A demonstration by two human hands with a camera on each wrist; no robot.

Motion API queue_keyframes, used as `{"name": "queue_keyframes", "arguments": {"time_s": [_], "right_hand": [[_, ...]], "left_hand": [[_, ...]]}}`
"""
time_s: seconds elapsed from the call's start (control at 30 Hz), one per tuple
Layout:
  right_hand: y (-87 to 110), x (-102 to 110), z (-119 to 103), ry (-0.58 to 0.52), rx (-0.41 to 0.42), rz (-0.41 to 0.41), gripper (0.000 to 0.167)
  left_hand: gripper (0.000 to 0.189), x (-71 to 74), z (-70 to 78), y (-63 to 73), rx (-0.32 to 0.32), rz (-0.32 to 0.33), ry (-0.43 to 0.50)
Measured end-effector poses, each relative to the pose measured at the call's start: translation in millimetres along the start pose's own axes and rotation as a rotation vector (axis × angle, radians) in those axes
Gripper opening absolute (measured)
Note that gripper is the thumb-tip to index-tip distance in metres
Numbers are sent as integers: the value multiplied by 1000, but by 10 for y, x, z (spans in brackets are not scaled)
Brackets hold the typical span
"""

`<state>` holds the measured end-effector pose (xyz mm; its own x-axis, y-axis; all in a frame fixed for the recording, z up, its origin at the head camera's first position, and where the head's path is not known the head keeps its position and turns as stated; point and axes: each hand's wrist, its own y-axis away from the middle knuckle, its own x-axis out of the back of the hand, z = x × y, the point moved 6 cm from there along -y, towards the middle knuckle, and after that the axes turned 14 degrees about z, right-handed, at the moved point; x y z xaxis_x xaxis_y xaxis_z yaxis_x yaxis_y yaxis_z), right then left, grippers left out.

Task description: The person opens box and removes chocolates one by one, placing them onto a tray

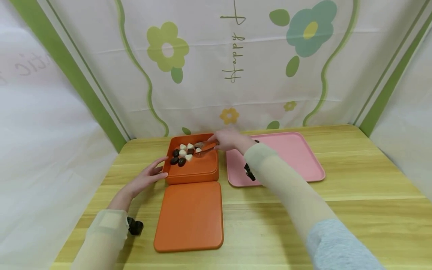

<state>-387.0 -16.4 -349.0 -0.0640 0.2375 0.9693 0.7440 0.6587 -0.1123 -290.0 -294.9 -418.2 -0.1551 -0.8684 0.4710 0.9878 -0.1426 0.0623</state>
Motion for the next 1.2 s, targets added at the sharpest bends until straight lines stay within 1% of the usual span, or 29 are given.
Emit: {"name": "queue_keyframes", "arguments": {"time_s": [0.13, 0.23, 0.4, 0.53, 0.7, 0.93, 1.2], "right_hand": [[-11, -4, 4, 5, -15, -6, 43], [-14, 8, -21, 36, -13, -14, 42], [-20, 35, -89, 110, 13, -28, 39], [-33, 55, -144, 141, 39, -43, 39], [-54, 51, -183, 143, 59, -54, 39], [-63, 62, -170, 157, 54, -15, 39], [-84, 59, -255, 158, 37, -66, 39]], "left_hand": [[69, -3, 6, 0, 0, -2, 2], [70, -6, 10, -2, 5, -1, 6], [69, -8, 24, -4, -7, -5, 7], [68, -4, 37, 3, -12, -4, 11], [66, 4, 30, 5, -12, -1, 15], [67, 4, 13, -6, -13, -5, 18], [68, -5, 11, 5, -12, -1, 14]]}}
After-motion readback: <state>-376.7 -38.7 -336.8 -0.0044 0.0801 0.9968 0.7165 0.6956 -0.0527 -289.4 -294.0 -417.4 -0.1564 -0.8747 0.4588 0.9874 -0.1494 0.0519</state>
